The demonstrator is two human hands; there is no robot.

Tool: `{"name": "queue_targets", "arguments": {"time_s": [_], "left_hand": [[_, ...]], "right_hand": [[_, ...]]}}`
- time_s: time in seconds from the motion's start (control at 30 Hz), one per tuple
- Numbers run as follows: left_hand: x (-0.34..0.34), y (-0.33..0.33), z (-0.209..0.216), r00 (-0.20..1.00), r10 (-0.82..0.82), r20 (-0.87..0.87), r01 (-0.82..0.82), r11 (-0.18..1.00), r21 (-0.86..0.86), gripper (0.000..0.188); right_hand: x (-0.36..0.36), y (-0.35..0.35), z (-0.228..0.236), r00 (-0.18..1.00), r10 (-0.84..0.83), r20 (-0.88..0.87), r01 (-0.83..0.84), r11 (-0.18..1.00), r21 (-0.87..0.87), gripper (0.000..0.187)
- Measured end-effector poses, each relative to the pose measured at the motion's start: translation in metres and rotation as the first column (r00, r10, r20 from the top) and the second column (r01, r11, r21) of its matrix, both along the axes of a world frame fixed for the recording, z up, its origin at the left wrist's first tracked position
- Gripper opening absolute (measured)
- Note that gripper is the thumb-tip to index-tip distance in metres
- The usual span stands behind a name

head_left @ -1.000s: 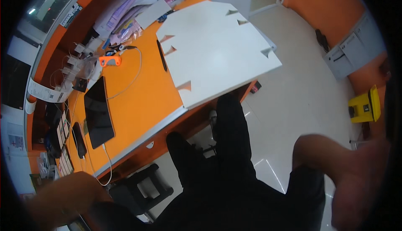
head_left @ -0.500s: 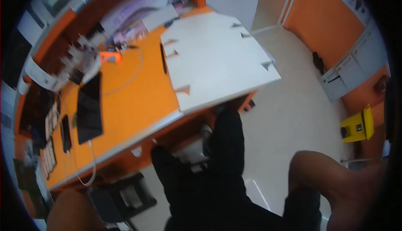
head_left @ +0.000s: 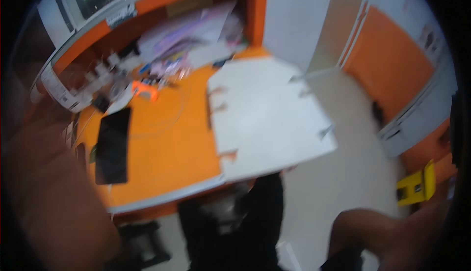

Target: The person assembles a cardboard takeout box by folding the precut flaps and pressing the edges together by hand on a desk.

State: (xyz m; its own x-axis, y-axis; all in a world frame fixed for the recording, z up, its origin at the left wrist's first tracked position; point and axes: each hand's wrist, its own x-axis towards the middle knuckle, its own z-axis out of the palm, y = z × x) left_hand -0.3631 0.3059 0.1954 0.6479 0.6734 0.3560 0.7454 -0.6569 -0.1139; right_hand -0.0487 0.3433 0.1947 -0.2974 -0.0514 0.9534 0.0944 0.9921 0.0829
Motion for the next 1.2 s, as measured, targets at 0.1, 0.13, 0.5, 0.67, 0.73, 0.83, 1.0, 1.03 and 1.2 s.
{"name": "queue_targets", "arguments": {"time_s": [0.1,0.13,0.5,0.67,0.73,0.83,1.0,1.03,1.2], "left_hand": [[-0.02,0.056,-0.038,0.98,0.158,0.118,-0.167,0.984,0.066,0.062],[-0.022,0.082,-0.052,0.964,0.195,0.178,-0.214,0.972,0.094,0.062],[0.123,0.018,-0.14,0.685,-0.415,0.599,0.717,0.533,-0.45,0.07],[0.038,0.191,-0.135,0.964,0.204,0.17,-0.075,0.824,-0.562,0.071],[-0.007,0.238,-0.157,0.794,0.606,-0.048,-0.599,0.767,-0.23,0.074],[0.034,0.252,-0.173,0.859,0.511,-0.021,-0.501,0.834,-0.231,0.075],[0.177,0.101,-0.151,0.589,-0.55,0.592,0.805,0.335,-0.489,0.076],[0.181,0.082,-0.138,0.567,-0.604,0.56,0.816,0.316,-0.484,0.074],[0.138,0.22,-0.114,0.95,-0.154,0.273,0.283,0.799,-0.531,0.057]], "right_hand": [[-0.011,-0.002,-0.001,0.999,-0.032,0.024,0.031,0.999,0.042,0.045],[-0.018,-0.011,0.01,0.998,-0.052,0.038,0.048,0.996,0.079,0.045],[-0.006,0.038,-0.088,0.88,-0.442,-0.177,0.319,0.823,-0.469,0.045],[0.047,-0.008,-0.223,0.668,-0.729,-0.153,0.253,0.416,-0.874,0.019],[0.022,-0.029,-0.283,0.741,-0.658,-0.135,0.133,0.342,-0.93,0.011],[-0.002,-0.061,-0.316,0.849,-0.52,-0.096,0.018,0.211,-0.977,0.013],[0.021,-0.073,-0.36,0.829,-0.499,0.254,0.362,0.132,-0.923,0.022],[0.026,-0.072,-0.395,0.832,-0.452,0.321,0.421,0.137,-0.897,0.02],[0.029,-0.056,-0.368,0.882,-0.399,0.252,0.244,-0.071,-0.967,0.018]]}}
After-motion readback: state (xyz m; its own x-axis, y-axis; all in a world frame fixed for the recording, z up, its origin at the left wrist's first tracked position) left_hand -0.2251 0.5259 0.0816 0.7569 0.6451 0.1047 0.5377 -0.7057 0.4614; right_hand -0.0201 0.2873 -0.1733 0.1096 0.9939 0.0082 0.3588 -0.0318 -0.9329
